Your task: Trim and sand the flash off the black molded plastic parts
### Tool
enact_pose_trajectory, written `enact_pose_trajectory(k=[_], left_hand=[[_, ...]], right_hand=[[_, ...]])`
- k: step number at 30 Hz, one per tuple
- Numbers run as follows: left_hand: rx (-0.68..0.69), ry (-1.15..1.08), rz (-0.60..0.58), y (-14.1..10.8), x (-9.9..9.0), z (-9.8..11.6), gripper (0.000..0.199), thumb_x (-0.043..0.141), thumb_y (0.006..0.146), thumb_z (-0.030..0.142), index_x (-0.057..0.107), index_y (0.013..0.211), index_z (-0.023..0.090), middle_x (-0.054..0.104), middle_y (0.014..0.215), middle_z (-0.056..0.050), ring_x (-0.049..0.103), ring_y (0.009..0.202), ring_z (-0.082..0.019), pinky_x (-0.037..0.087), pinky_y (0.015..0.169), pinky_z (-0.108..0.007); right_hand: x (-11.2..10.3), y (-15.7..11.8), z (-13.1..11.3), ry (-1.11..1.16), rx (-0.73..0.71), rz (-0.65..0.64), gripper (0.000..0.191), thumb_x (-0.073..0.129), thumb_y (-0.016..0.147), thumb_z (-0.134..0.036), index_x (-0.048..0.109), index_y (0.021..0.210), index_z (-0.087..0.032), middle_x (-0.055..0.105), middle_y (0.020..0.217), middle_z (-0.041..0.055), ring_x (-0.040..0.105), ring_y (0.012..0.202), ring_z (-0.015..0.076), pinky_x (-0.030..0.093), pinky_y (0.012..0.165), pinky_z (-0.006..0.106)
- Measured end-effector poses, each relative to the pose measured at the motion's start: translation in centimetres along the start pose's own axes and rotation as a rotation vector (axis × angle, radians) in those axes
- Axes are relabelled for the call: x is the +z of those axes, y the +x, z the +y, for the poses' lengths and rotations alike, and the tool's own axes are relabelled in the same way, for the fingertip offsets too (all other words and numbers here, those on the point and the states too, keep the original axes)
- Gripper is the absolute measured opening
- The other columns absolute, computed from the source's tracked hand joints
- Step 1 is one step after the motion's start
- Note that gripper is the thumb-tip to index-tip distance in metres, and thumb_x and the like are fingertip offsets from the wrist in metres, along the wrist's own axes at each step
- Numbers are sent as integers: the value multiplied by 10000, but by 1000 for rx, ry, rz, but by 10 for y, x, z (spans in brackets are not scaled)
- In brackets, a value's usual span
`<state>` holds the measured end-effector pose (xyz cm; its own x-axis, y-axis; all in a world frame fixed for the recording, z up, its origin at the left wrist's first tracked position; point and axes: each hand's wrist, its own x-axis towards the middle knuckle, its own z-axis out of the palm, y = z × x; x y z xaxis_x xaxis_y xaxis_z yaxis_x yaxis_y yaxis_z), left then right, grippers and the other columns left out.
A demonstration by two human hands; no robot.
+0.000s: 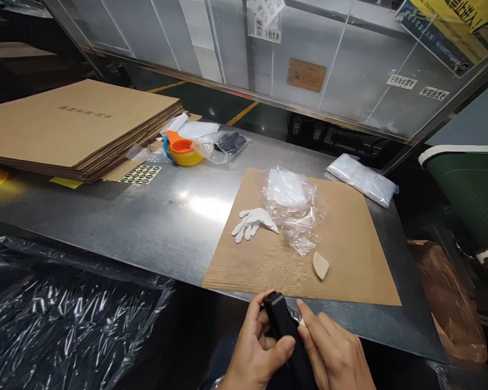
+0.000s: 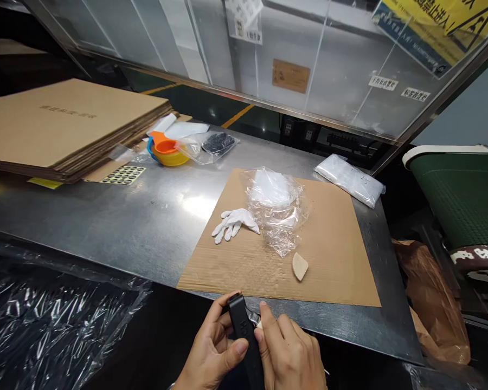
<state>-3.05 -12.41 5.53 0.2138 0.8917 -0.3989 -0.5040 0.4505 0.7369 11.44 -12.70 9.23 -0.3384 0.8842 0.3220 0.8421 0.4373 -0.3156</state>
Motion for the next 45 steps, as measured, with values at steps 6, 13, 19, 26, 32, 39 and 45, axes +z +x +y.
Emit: enact_pose_trajectory(k=[6, 13, 19, 26, 32, 39, 45], left_hand=[[9, -7, -2, 1, 1, -2, 708, 774, 618, 373, 382, 1189, 226, 642, 1012, -119, 622, 768, -182, 468, 605, -236], [21, 11, 32, 4, -2, -8, 647, 761, 642, 363, 404, 1163, 220, 659, 989, -109, 616, 850, -206, 476, 644, -241], [18, 9, 29, 7, -6, -15, 645, 745, 660, 372, 385, 1171, 212, 656, 1011, -127, 614, 895, -232, 479, 694, -283], [-7, 18, 28, 5, -5, -14, 664, 749, 640, 418, 395, 1156, 196, 654, 975, -119, 596, 929, -247, 457, 747, -313], [10, 12, 18, 1, -1, -4, 668, 770, 603, 427, 425, 1132, 208, 604, 732, -25, 579, 801, -204, 437, 612, -245], [-5, 1, -11, -1, 1, -4, 676, 765, 605, 426, 426, 1153, 223, 635, 902, -83, 580, 882, -238, 461, 676, -289], [-9, -6, -79, -4, 0, -7, 691, 764, 607, 418, 414, 1172, 232, 616, 1051, -139, 584, 934, -271, 472, 666, -299]], right_hand=[[5, -1, 0, -18, 15, 19, 412, 305, 964, -260, 614, 1107, -29, 589, 584, 43, 605, 486, 130, 454, 429, 196], [18, -9, 4, -30, 107, 1, 437, 256, 973, -305, 605, 1137, -98, 608, 608, 36, 622, 508, 139, 437, 439, 207], [16, -4, 5, -23, 99, -36, 434, 265, 972, -315, 609, 1135, -107, 615, 610, 34, 635, 513, 134, 451, 444, 189], [19, -10, 8, -22, 133, -51, 447, 252, 970, -348, 594, 1172, -144, 591, 600, 24, 629, 522, 142, 445, 436, 200], [19, -15, 23, 4, 265, -66, 422, 285, 957, -328, 607, 1157, -142, 608, 633, 45, 645, 556, 176, 515, 535, 248], [6, -9, 17, 532, 397, -150, 328, 383, 932, -335, 564, 1159, -184, 653, 1007, 85, 620, 937, 180, 484, 797, 249], [8, 12, 11, 899, 563, -276, 289, 508, 856, -455, 575, 899, -178, 538, 649, -31, 484, 588, 102, 391, 565, 201]])
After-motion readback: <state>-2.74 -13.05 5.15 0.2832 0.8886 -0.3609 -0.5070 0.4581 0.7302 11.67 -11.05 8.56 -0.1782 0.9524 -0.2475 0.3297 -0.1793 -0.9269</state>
